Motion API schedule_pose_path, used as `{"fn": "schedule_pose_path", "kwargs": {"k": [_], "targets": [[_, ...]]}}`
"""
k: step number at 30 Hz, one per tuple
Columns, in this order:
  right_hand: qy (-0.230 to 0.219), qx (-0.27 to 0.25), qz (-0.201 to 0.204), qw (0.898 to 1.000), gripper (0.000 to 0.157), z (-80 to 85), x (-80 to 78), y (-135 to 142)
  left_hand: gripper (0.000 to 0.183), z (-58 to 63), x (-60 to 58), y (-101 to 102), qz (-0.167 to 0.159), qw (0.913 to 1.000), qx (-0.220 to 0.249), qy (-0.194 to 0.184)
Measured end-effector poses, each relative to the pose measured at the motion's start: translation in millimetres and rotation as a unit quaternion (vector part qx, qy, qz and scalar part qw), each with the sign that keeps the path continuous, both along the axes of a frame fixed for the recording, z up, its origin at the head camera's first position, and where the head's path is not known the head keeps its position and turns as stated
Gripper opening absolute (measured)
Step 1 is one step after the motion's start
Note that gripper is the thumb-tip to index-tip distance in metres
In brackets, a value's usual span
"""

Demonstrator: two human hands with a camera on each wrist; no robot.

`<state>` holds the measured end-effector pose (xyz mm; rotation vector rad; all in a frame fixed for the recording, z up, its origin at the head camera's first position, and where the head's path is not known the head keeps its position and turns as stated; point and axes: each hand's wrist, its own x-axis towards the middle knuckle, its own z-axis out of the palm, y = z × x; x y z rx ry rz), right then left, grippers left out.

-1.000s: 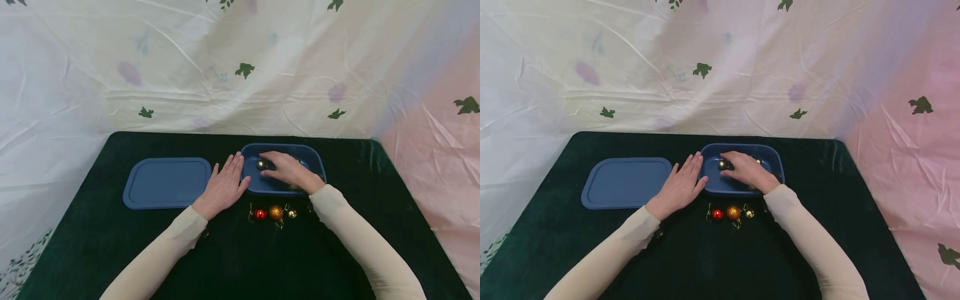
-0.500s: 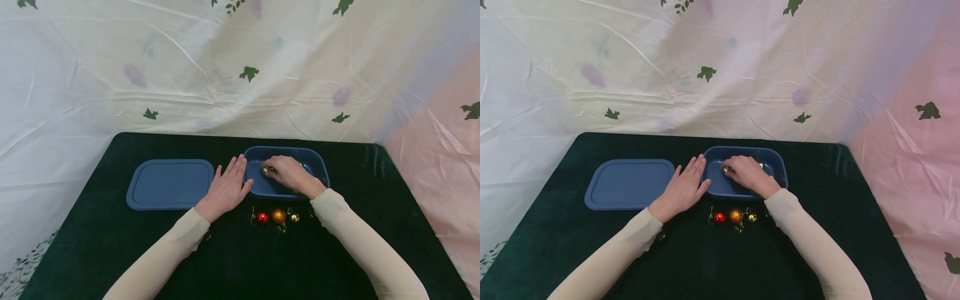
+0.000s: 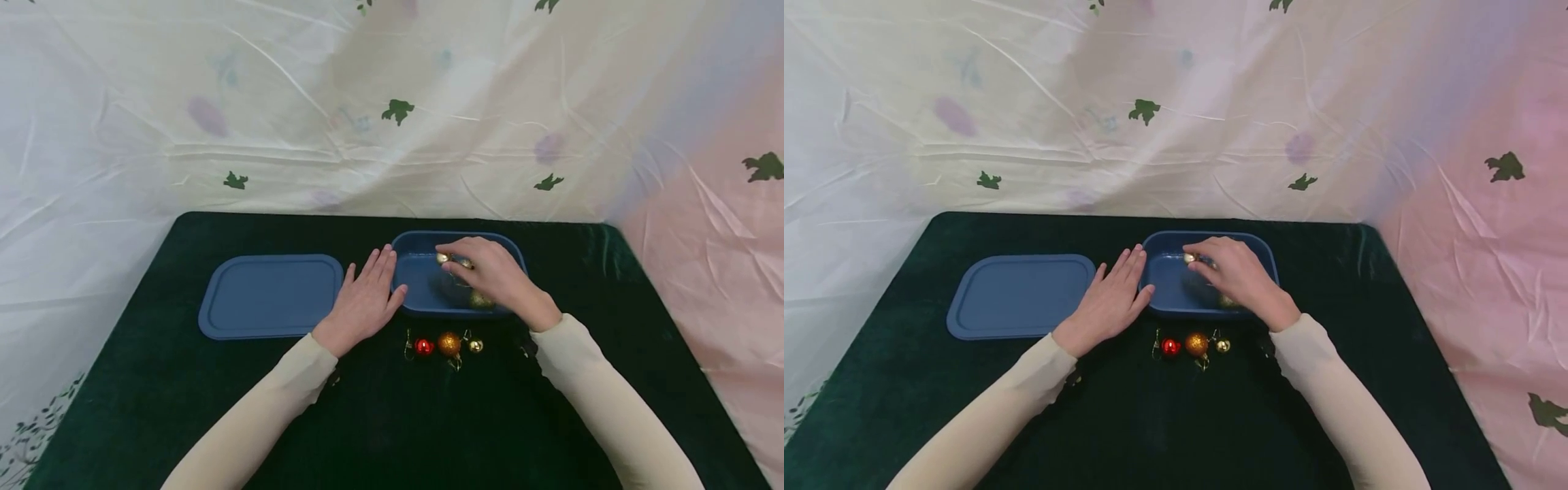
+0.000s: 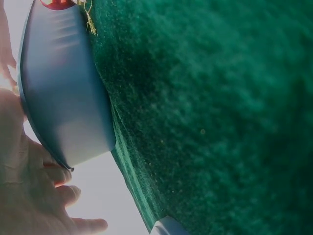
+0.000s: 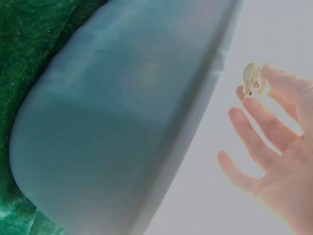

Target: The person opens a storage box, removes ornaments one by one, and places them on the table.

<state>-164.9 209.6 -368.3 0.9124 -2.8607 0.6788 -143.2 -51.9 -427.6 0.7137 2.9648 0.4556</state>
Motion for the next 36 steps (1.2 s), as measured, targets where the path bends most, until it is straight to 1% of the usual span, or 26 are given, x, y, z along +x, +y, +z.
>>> {"fn": "schedule_pose_path", "kwargs": {"k": [6,16,21,26,30,36], "targets": [[0.022,-0.028,-0.012,0.999,0.038,7.0,13.1,9.8,0.074,-0.1,0.8,0.1,0.002,1.0,0.005,-0.008],[0.065,-0.063,-0.025,0.996,0.036,12.4,33.4,25.7,0.074,-1.9,0.6,-0.1,-0.002,0.9999,0.012,-0.002],[0.083,-0.078,-0.03,0.993,0.037,8.8,45.8,34.6,0.074,-2.6,0.8,0.6,-0.002,0.9999,0.013,-0.001],[0.09,-0.084,-0.046,0.991,0.038,3.4,62.5,46.4,0.074,-3.2,1.1,0.7,-0.002,0.9999,0.015,-0.003],[0.089,-0.083,-0.064,0.991,0.039,-0.6,77.0,56.4,0.074,-3.5,1.2,0.8,-0.003,0.9998,0.019,-0.003],[0.093,-0.08,-0.069,0.99,0.042,-6.9,95.1,65.9,0.074,-4.5,1.2,0.4,-0.002,0.9998,0.018,-0.004]]}}
